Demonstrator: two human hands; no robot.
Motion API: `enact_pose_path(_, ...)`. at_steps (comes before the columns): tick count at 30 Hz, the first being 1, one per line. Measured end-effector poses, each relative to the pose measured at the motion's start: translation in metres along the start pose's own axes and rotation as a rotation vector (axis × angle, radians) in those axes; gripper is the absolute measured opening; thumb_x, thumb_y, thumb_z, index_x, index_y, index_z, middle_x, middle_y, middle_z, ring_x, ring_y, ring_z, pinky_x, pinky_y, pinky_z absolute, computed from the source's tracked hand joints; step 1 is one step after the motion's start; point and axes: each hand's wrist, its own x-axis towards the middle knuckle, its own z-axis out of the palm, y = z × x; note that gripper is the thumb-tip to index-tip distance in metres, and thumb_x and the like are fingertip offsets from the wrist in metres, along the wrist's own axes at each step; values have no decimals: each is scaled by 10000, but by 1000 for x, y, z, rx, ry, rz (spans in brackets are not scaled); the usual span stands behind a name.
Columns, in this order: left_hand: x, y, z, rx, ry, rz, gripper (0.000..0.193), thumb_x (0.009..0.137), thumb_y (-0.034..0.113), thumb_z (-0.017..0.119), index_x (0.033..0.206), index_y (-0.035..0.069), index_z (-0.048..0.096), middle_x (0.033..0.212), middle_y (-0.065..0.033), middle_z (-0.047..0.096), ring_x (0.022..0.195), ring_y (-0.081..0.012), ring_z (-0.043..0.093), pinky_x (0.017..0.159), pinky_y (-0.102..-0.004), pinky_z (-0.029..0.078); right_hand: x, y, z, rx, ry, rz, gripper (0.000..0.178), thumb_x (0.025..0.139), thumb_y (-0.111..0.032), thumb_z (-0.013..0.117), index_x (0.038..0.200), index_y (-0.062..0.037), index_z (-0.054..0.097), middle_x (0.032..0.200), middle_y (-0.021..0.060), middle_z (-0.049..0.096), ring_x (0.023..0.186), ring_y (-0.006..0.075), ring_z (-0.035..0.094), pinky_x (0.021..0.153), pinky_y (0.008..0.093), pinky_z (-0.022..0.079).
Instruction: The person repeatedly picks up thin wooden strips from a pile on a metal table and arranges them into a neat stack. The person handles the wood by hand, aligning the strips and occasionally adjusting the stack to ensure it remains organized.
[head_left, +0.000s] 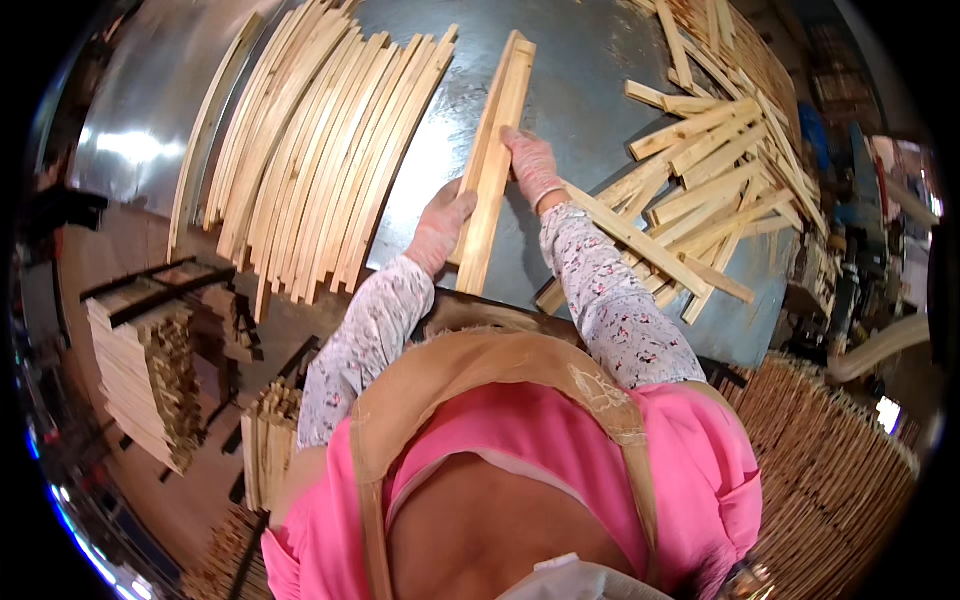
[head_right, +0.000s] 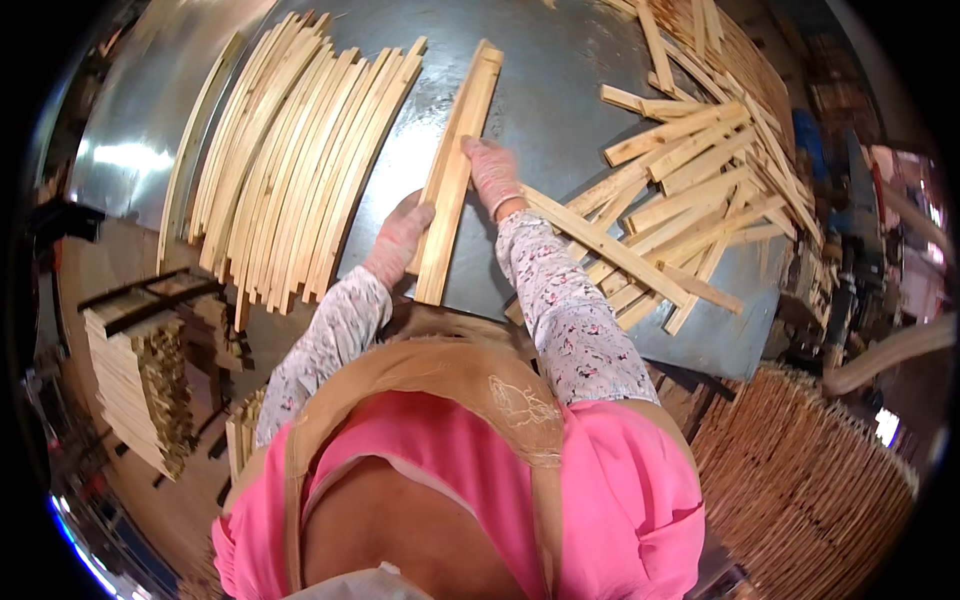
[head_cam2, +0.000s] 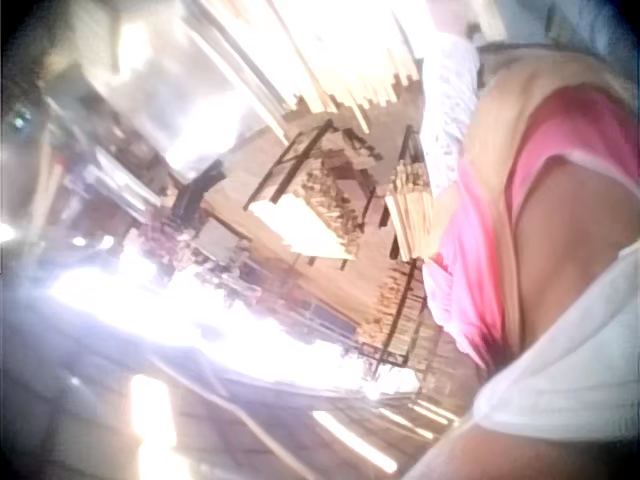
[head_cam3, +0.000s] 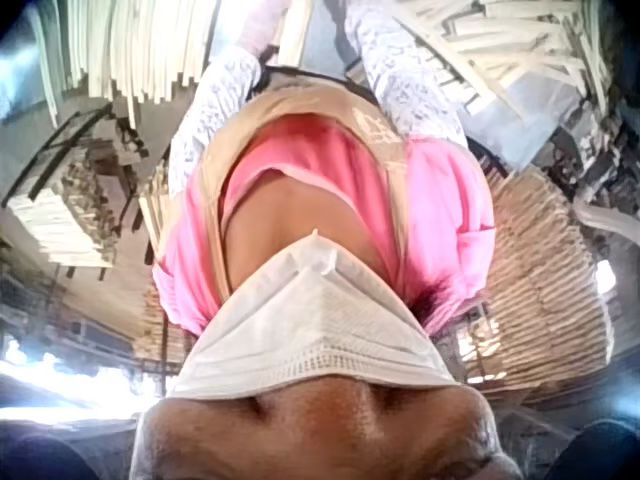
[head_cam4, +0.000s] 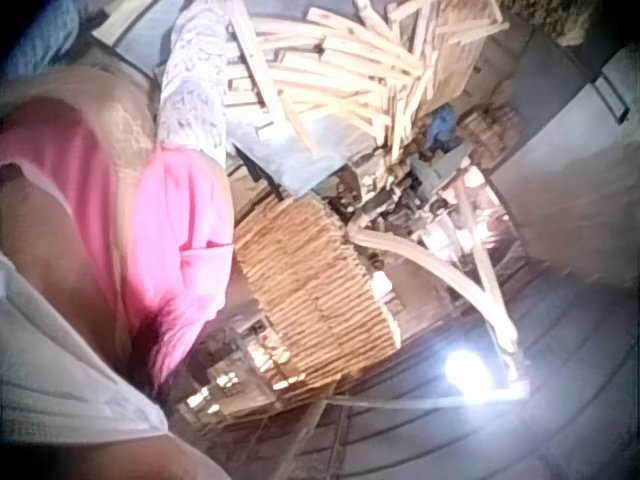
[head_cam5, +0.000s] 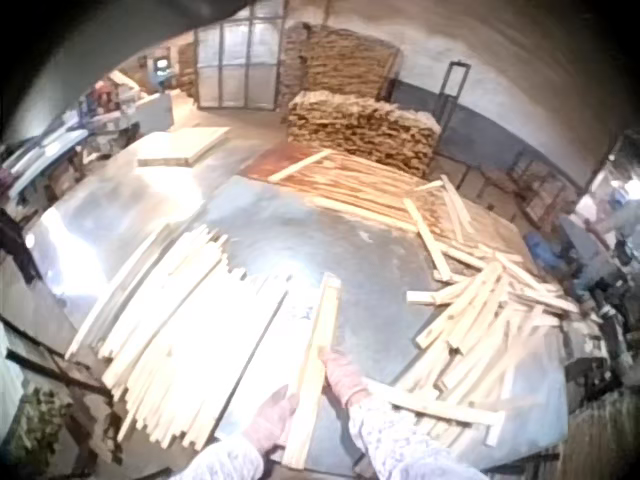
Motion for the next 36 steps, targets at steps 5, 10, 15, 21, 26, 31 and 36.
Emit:
enact_pose_path(5, -71, -24, -49, 886, 281, 74, 615, 1027, 360, 660, 1530, 18, 568, 1505, -264, 612, 1380, -430, 583, 1170, -487, 455, -56, -7, 34, -551, 231, -127, 448, 1022, -413, 637, 1071, 24, 724, 1003, 304, 749, 1015, 468, 725, 890, 509, 582)
enact_pose_path(10, -97, -32, -81, 1373, 348, 421, 760, 933, 368, 766, 1564, 31, 508, 1569, -231, 518, 1462, -420, 477, 1229, -515, 384, -96, 13, 125, -549, -381, -77, 555, 1047, -450, 553, 1300, 37, 640, 1250, 291, 723, 1149, 480, 696, 1065, 531, 524)
enact_pose_path(15, -58, -6, -25, 1324, 131, 641, 664, 972, 300, 721, 1542, 23, 526, 1598, -258, 479, 1476, -440, 457, 1250, -526, 351, -123, 10, -6, -567, -281, -360, 560, 1058, -435, 557, 1445, -35, 624, 1331, 247, 718, 1236, 435, 675, 1055, 487, 532)
enact_pose_path(21, 29, -12, 128, 1443, -192, 482, 681, 935, 251, 726, 1556, 67, 516, 1629, -209, 467, 1545, -386, 406, 1282, -520, 318, -176, 68, -369, -970, 584, -273, 569, 968, -203, 657, 1511, -46, 584, 1260, 218, 722, 1203, 394, 679, 1078, 489, 542)
enact_pose_path(26, 64, -18, 224, 1701, -273, 701, 625, 891, 247, 735, 1482, 130, 568, 1441, -178, 607, 1399, -376, 537, 1208, -506, 397, -193, 133, -520, -1384, 626, 103, 641, 876, -152, 707, 1507, -129, 602, 1509, 162, 611, 1409, 384, 562, 1131, 507, 506)
enact_pose_path(31, 37, -9, 180, 1605, -339, 610, 528, 881, 228, 695, 1385, 97, 612, 1201, -152, 694, 1113, -393, 662, 1033, -534, 504, -175, 110, -564, -1371, 382, -143, 452, 848, -210, 702, 1298, -172, 705, 1378, 108, 681, 1344, 315, 591, 1121, 487, 475)
enact_pose_path(36, -13, -50, 80, 1540, 194, 182, 596, 998, 304, 641, 1530, 47, 561, 1426, -241, 624, 1271, -386, 650, 1125, -479, 513, -129, 66, -564, -1397, 241, -428, 464, 844, -191, 714, 1308, -162, 702, 1376, 106, 677, 1309, 331, 617, 1131, 462, 475)
